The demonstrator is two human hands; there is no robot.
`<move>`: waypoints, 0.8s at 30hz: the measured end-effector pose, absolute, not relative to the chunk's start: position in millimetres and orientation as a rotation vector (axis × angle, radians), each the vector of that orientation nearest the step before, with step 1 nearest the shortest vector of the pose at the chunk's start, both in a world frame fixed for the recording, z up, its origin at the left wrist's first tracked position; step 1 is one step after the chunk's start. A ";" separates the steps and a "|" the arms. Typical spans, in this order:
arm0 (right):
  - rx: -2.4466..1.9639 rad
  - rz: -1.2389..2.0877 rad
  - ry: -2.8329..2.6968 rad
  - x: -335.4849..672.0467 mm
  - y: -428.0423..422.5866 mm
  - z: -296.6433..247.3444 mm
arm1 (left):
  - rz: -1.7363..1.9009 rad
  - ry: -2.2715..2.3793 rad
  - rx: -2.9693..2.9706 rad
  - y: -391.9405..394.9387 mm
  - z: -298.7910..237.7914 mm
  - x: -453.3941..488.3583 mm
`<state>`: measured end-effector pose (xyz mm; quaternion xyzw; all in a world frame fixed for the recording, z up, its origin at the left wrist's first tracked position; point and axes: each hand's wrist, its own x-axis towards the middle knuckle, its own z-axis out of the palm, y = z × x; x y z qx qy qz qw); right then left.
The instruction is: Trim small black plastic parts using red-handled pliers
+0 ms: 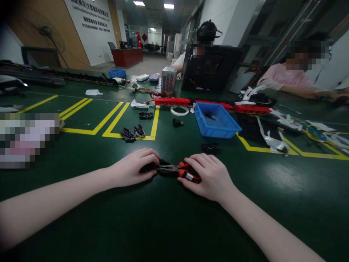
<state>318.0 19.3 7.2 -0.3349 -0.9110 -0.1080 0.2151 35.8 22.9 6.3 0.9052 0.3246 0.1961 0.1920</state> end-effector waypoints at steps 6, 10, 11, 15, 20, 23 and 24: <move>-0.902 -0.330 -2.511 319.0 19.7 5.9 | 0.546 0.896 2.562 23.7 5.2 34.5; -0.902 -0.299 -2.505 318.1 19.5 6.7 | 0.557 0.880 2.575 24.2 3.5 34.4; -0.901 -0.284 -2.507 317.9 19.5 6.9 | 0.556 0.879 2.578 24.2 3.5 34.5; -0.895 -0.220 -2.503 318.7 20.3 6.9 | 0.551 0.864 2.578 24.3 4.2 34.3; -0.901 -0.162 -2.502 320.4 21.6 7.8 | 0.549 0.854 2.561 25.5 3.7 33.0; -0.909 -0.144 -2.502 320.1 21.3 8.6 | 0.550 0.857 2.550 25.9 3.4 33.0; -0.911 -0.147 -2.503 319.9 21.3 8.5 | 0.553 0.858 2.548 25.9 3.5 33.2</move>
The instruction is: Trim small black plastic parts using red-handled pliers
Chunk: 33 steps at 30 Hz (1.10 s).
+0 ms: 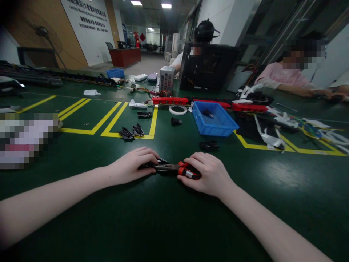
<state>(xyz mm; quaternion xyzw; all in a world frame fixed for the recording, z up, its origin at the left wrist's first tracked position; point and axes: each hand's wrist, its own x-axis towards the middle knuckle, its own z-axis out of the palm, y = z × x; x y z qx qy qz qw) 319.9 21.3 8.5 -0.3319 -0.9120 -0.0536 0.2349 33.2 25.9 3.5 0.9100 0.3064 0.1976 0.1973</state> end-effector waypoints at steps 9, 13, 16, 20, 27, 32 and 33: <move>-0.908 -0.148 -2.490 320.9 23.7 5.0 | 0.558 0.883 2.520 25.6 4.7 34.6; -0.890 -0.192 -2.486 321.2 24.1 5.6 | 0.555 0.871 2.520 27.2 3.3 34.6; -0.879 -0.236 -2.476 321.3 23.6 6.0 | 0.555 0.873 2.507 28.0 3.2 34.5; -0.884 -0.298 -2.453 322.1 23.0 6.4 | 0.546 0.882 2.475 28.4 4.4 34.1; -0.868 -0.285 -2.476 322.2 23.8 6.3 | 0.555 0.876 2.466 28.6 4.4 34.0; -0.839 -0.252 -2.496 322.7 23.8 5.3 | 0.556 0.856 2.487 29.2 3.6 33.4; -0.842 -0.249 -2.496 322.8 23.7 5.3 | 0.559 0.858 2.494 29.1 3.4 33.4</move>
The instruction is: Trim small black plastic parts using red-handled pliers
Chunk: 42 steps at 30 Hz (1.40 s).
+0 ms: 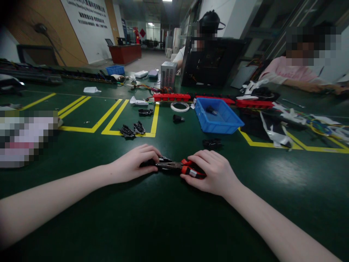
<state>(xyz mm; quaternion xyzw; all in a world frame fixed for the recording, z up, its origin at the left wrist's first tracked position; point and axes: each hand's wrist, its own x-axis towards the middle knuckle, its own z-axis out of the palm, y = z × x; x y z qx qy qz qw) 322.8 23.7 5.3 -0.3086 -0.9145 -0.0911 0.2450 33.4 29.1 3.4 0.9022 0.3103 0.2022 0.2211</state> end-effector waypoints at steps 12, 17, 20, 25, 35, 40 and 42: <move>-0.875 -0.234 -2.518 321.9 23.7 4.6 | 0.559 0.898 2.515 26.9 2.9 34.6; -0.832 -0.355 -2.487 321.6 23.2 3.6 | 0.567 0.893 2.505 27.2 1.6 34.4; -0.825 -0.375 -2.480 320.9 22.2 4.4 | 0.577 0.870 2.482 28.3 1.3 33.6; -0.819 -0.412 -2.475 319.7 20.3 6.0 | 0.598 0.846 2.435 30.5 1.4 32.2; -0.907 -0.300 -2.513 318.4 20.7 5.9 | 0.611 0.858 2.412 29.5 -0.1 34.3; -0.932 -0.323 -2.515 317.0 20.7 6.2 | 0.624 0.879 2.426 30.4 -0.5 35.5; -0.930 -0.341 -2.522 316.3 20.9 6.6 | 0.636 0.884 2.420 30.9 -0.6 34.8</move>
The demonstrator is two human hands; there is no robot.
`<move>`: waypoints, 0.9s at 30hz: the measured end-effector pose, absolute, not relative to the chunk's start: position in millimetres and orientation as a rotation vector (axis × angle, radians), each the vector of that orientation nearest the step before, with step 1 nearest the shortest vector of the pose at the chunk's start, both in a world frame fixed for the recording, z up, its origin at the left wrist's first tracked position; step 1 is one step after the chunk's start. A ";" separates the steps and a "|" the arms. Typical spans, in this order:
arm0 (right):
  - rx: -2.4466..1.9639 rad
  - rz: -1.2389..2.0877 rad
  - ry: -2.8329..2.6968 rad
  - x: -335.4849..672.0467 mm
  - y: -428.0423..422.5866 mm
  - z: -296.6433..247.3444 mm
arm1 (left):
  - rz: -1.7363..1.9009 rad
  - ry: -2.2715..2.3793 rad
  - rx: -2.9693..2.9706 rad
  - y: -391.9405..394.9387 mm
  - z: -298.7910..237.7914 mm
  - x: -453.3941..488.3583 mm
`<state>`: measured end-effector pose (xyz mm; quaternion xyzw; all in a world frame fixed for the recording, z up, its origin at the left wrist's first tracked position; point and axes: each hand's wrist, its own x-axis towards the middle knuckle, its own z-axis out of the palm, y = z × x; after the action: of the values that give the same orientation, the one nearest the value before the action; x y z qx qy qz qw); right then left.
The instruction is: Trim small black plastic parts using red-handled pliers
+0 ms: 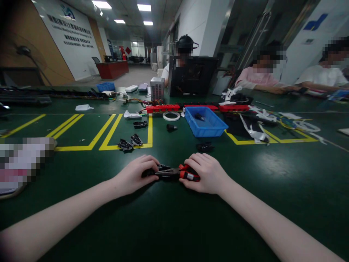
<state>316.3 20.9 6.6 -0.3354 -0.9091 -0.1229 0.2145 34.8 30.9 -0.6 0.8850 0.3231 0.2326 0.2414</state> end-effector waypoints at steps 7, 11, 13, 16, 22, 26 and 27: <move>-0.899 -0.482 -2.509 313.5 19.9 7.0 | 0.680 0.856 2.384 30.3 -2.1 32.2; -0.920 -0.480 -2.512 312.6 18.6 7.4 | 0.705 0.832 2.390 30.9 -2.6 32.3; -0.913 -0.497 -2.499 312.9 17.6 7.2 | 0.721 0.796 2.371 32.4 -3.3 32.1; -0.902 -0.551 -2.467 313.7 16.2 5.6 | 0.737 0.743 2.345 34.9 -5.2 31.4; -0.846 -0.636 -2.438 314.1 16.9 2.8 | 0.730 0.754 2.356 35.3 -7.0 30.8; -0.876 -0.617 -2.447 312.9 16.6 4.2 | 0.738 0.760 2.378 33.6 -6.0 31.0; -0.888 -0.616 -2.448 312.6 16.2 4.6 | 0.740 0.763 2.380 33.2 -5.7 31.1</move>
<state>312.6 16.2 4.6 -0.3231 -0.8900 -0.2240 0.2308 31.1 33.2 -5.7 0.8807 0.2821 0.2737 0.2643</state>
